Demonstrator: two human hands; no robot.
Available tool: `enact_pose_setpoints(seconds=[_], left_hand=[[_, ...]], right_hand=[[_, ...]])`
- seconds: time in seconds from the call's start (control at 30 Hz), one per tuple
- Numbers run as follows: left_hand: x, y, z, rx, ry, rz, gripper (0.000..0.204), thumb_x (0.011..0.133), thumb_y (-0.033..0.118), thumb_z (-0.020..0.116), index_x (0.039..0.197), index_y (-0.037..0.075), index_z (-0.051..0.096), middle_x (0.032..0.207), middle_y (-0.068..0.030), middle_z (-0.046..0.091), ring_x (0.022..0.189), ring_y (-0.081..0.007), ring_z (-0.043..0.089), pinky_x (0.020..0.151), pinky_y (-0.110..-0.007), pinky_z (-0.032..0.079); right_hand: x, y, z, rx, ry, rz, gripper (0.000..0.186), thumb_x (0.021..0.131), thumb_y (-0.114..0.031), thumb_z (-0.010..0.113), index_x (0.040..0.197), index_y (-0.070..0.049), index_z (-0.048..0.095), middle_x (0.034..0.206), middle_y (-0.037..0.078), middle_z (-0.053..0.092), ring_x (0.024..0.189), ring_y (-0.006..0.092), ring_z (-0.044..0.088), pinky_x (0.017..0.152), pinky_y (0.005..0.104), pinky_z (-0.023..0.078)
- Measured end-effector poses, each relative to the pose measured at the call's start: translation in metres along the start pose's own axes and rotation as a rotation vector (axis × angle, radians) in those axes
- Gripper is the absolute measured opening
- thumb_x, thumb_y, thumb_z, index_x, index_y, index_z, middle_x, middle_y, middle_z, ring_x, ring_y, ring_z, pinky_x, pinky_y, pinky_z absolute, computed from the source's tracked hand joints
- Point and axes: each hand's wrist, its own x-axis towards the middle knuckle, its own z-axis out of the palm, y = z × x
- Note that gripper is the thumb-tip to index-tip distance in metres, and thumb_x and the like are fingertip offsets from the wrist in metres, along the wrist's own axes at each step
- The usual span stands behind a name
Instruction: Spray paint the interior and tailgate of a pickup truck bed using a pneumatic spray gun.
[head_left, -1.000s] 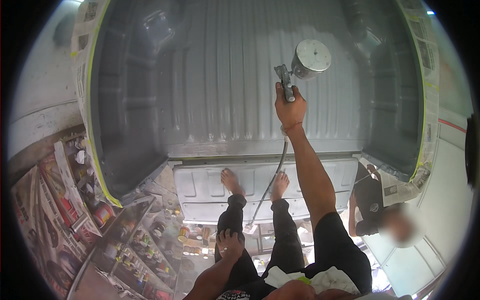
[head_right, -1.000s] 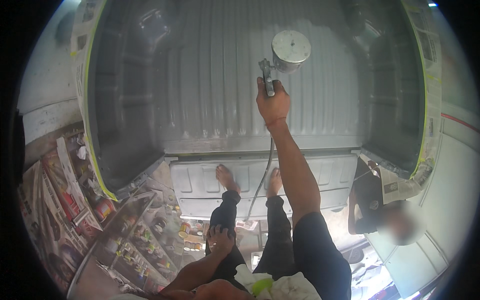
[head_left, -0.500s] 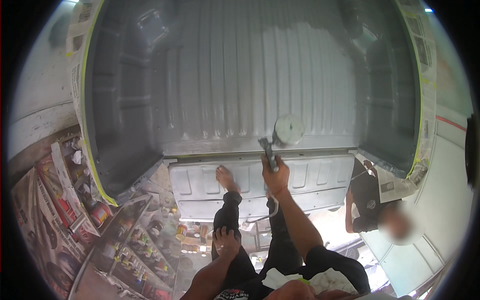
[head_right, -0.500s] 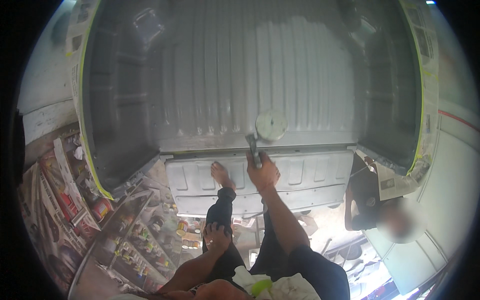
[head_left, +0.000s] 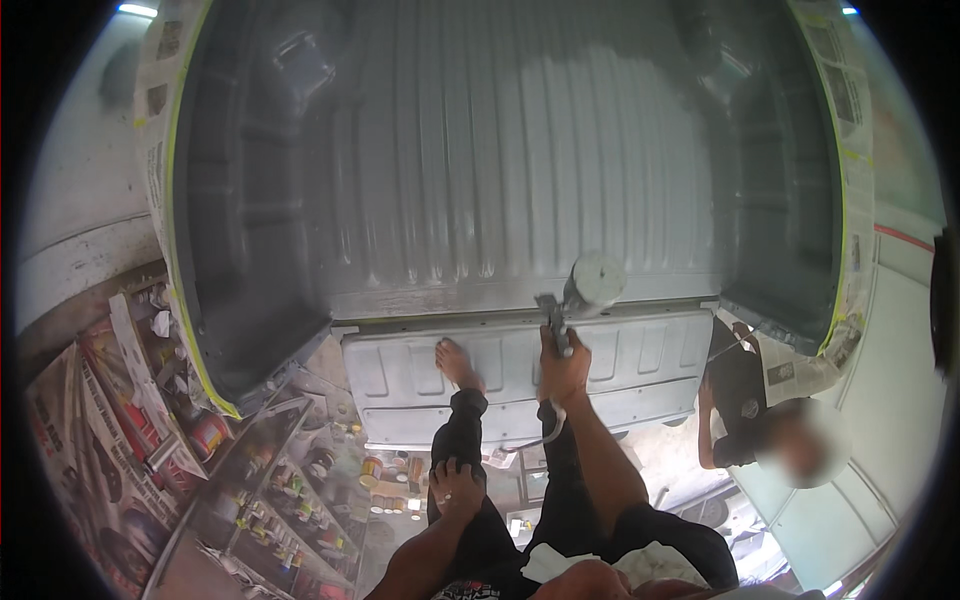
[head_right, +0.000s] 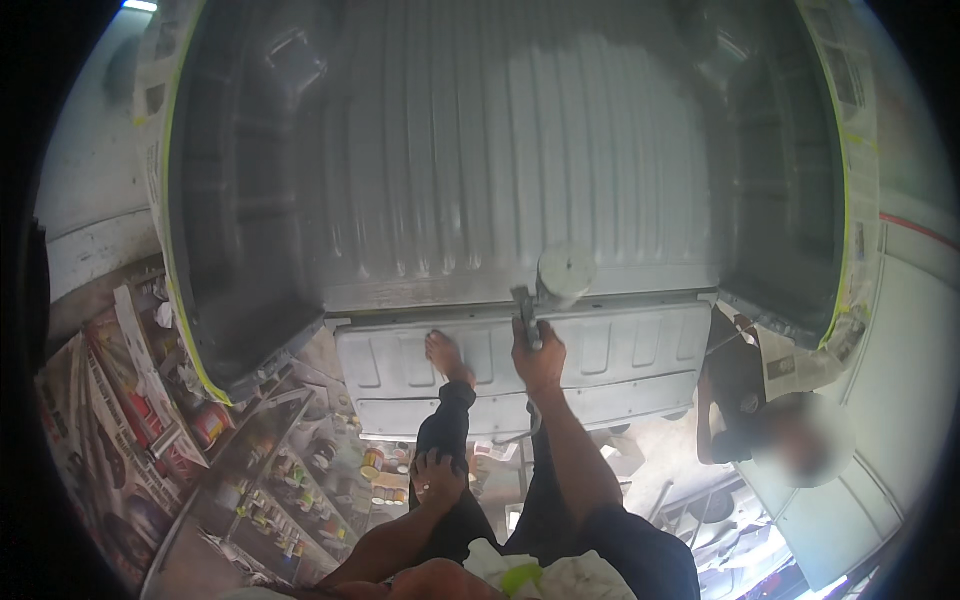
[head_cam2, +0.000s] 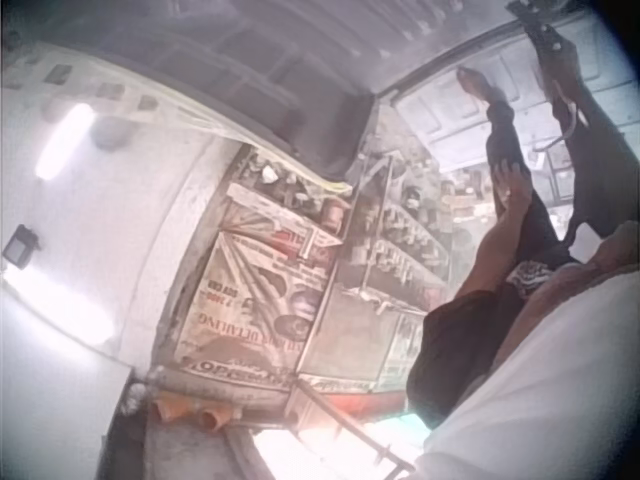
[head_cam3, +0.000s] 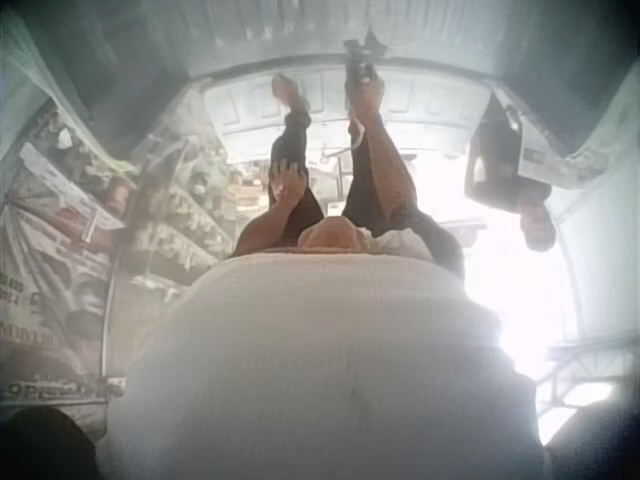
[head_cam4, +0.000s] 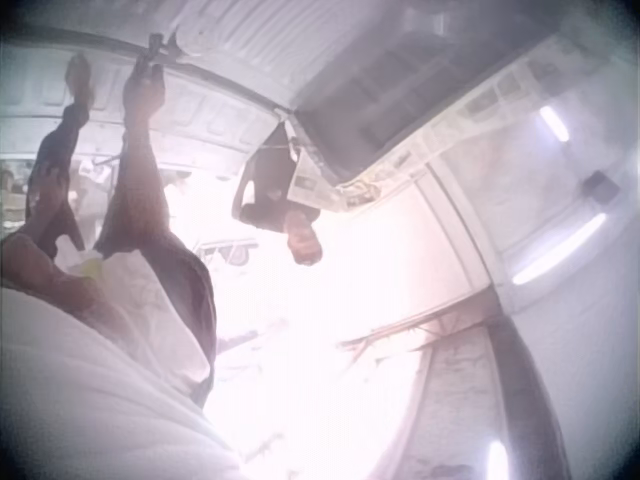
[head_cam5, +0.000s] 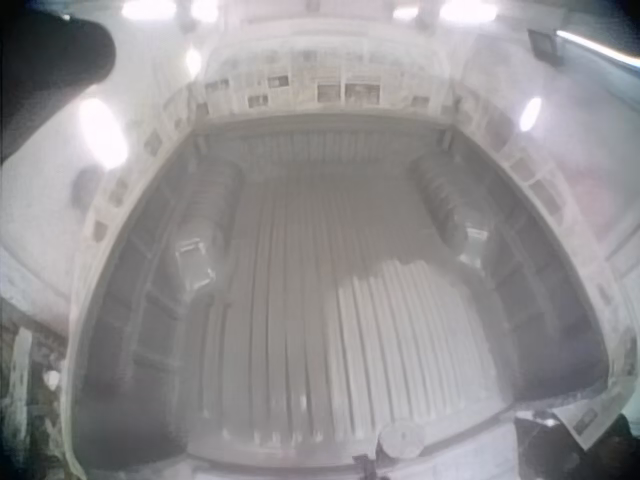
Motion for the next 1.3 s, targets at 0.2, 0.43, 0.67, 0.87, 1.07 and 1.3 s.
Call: enact_pose_setpoints(seconds=[0.2, 0.43, 0.67, 0.87, 1.07, 1.3], left_hand=[[-0.002, 0.004, -0.002, 0.026, -0.044, -0.009, 0.037, 0.085, 0.034, 0.06, 0.112, 0.012, 0.07, 0.137, -0.0144, 0.054, 0.133, -0.0344, 0.043, 0.111, -0.051, 0.028], [-0.005, 0.005, 0.009, 0.033, 0.034, 0.015, 0.034, 0.084, 0.033, 0.06, 0.109, 0.011, 0.071, 0.134, -0.0145, 0.056, 0.131, -0.0347, 0.044, 0.112, -0.053, 0.028], [-0.007, 0.01, 0.011, 0.022, 0.038, -0.027, 0.033, 0.082, 0.031, 0.062, 0.107, 0.012, 0.072, 0.133, -0.0132, 0.057, 0.13, -0.0336, 0.045, 0.112, -0.052, 0.03], [-0.002, 0.013, 0.011, 0.002, 0.034, -0.05, 0.031, 0.081, 0.03, 0.063, 0.105, 0.011, 0.072, 0.132, -0.0133, 0.057, 0.13, -0.0332, 0.046, 0.112, -0.051, 0.03], [-0.003, 0.011, 0.013, 0.016, 0.048, -0.02, 0.032, 0.081, 0.03, 0.063, 0.104, 0.011, 0.072, 0.132, -0.0136, 0.058, 0.13, -0.0337, 0.046, 0.112, -0.051, 0.031], [-0.003, 0.01, 0.014, 0.039, 0.022, -0.021, 0.033, 0.082, 0.032, 0.063, 0.107, 0.011, 0.071, 0.133, -0.0143, 0.057, 0.13, -0.0343, 0.047, 0.111, -0.052, 0.031]], right_hand=[[0.107, -0.085, 0.001, 0.105, 0.145, -0.225, 0.034, 0.089, -0.032, 0.071, 0.081, 0.0, 0.063, 0.068, 0.024, 0.064, 0.071, 0.0466, 0.065, 0.059, 0.0465, 0.05], [0.175, -0.138, 0.006, 0.104, 0.203, -0.254, 0.034, 0.089, -0.032, 0.071, 0.077, -0.002, 0.061, 0.069, 0.022, 0.065, 0.071, 0.0432, 0.067, 0.063, 0.0479, 0.051], [0.11, -0.073, -0.003, 0.129, 0.032, -0.164, 0.043, 0.088, -0.037, 0.071, 0.092, 0.006, 0.066, 0.075, 0.023, 0.068, 0.075, 0.0427, 0.069, 0.069, 0.043, 0.052], [-0.016, 0.014, -0.029, 0.08, -0.155, 0.073, 0.037, 0.092, -0.025, 0.069, 0.111, 0.007, 0.065, 0.083, 0.018, 0.073, 0.083, 0.029, 0.072, 0.072, 0.0396, 0.053], [-0.07, 0.062, -0.029, -0.085, -0.025, 0.228, 0.025, 0.091, -0.024, 0.067, 0.087, 0.0, 0.063, 0.074, 0.019, 0.068, 0.074, 0.0401, 0.069, 0.065, 0.0472, 0.052], [-0.093, 0.07, 0.017, -0.016, -0.047, 0.121, 0.031, 0.09, -0.031, 0.071, 0.085, -0.002, 0.064, 0.072, 0.022, 0.067, 0.071, 0.0428, 0.068, 0.059, 0.0446, 0.051]])
